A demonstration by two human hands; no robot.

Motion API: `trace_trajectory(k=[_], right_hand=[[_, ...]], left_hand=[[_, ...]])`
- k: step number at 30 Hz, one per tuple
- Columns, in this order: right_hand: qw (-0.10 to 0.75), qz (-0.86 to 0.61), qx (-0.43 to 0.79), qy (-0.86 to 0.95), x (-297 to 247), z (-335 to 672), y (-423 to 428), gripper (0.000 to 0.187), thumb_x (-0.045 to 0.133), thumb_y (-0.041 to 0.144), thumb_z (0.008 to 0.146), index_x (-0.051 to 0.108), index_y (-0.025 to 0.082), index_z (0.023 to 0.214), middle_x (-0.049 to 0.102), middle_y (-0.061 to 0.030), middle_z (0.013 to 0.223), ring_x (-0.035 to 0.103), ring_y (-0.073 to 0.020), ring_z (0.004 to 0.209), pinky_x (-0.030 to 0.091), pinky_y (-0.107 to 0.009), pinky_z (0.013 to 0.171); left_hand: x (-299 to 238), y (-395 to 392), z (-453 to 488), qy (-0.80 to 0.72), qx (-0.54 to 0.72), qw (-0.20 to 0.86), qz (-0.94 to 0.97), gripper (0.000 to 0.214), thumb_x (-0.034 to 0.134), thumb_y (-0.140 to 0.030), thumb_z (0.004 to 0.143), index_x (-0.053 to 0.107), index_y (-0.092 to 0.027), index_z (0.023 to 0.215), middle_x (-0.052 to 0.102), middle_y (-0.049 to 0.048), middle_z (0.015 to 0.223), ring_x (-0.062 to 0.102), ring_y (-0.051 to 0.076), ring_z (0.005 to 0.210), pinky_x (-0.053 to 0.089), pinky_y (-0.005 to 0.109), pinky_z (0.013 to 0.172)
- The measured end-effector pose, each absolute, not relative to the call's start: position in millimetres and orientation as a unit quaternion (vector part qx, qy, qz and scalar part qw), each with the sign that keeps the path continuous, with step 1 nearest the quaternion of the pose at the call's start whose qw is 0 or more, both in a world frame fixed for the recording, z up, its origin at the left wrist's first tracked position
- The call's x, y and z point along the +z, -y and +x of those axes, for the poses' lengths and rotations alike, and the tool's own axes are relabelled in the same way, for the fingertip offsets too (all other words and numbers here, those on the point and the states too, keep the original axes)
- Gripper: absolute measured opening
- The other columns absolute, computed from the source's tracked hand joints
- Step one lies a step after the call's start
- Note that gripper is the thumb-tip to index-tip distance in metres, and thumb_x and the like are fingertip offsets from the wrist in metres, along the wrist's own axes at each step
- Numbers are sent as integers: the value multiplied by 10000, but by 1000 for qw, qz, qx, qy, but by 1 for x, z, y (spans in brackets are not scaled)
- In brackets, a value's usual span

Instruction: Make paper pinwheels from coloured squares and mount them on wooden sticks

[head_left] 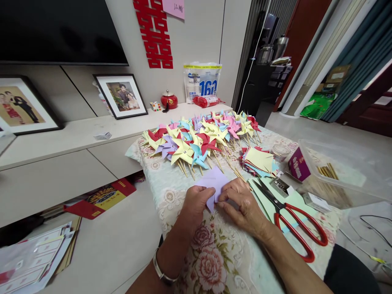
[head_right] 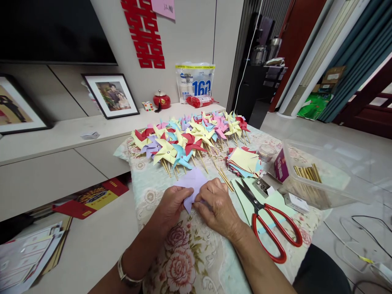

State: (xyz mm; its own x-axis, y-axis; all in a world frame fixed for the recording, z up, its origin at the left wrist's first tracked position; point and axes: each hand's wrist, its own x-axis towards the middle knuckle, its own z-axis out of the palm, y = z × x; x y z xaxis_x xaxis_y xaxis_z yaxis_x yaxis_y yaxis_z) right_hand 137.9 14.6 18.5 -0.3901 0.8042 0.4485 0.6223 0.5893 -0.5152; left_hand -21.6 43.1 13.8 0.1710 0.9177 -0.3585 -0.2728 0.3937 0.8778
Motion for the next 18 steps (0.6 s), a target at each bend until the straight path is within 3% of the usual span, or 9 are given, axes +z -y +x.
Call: trace_trajectory(k=[7, 18], right_hand=[[382, -452, 165, 789, 17, 138, -18, 174, 565, 190, 914, 652, 218, 767, 638, -38, 797, 535, -220, 827, 390, -393, 795], [367, -532, 197, 737, 14, 139, -21, 157, 602, 208, 855, 596, 217, 698, 641, -29, 781, 559, -220, 816, 399, -367, 767]], left_hand=[[5, -40, -20, -489, 439, 670, 346, 155, 701, -285, 624, 599, -182, 569, 570, -35, 520, 525, 124, 495, 433, 248, 531], [-1, -36, -18, -507, 445, 641, 365, 158, 722, -296, 631, 677, -150, 594, 632, -12, 500, 513, 116, 441, 396, 236, 485]])
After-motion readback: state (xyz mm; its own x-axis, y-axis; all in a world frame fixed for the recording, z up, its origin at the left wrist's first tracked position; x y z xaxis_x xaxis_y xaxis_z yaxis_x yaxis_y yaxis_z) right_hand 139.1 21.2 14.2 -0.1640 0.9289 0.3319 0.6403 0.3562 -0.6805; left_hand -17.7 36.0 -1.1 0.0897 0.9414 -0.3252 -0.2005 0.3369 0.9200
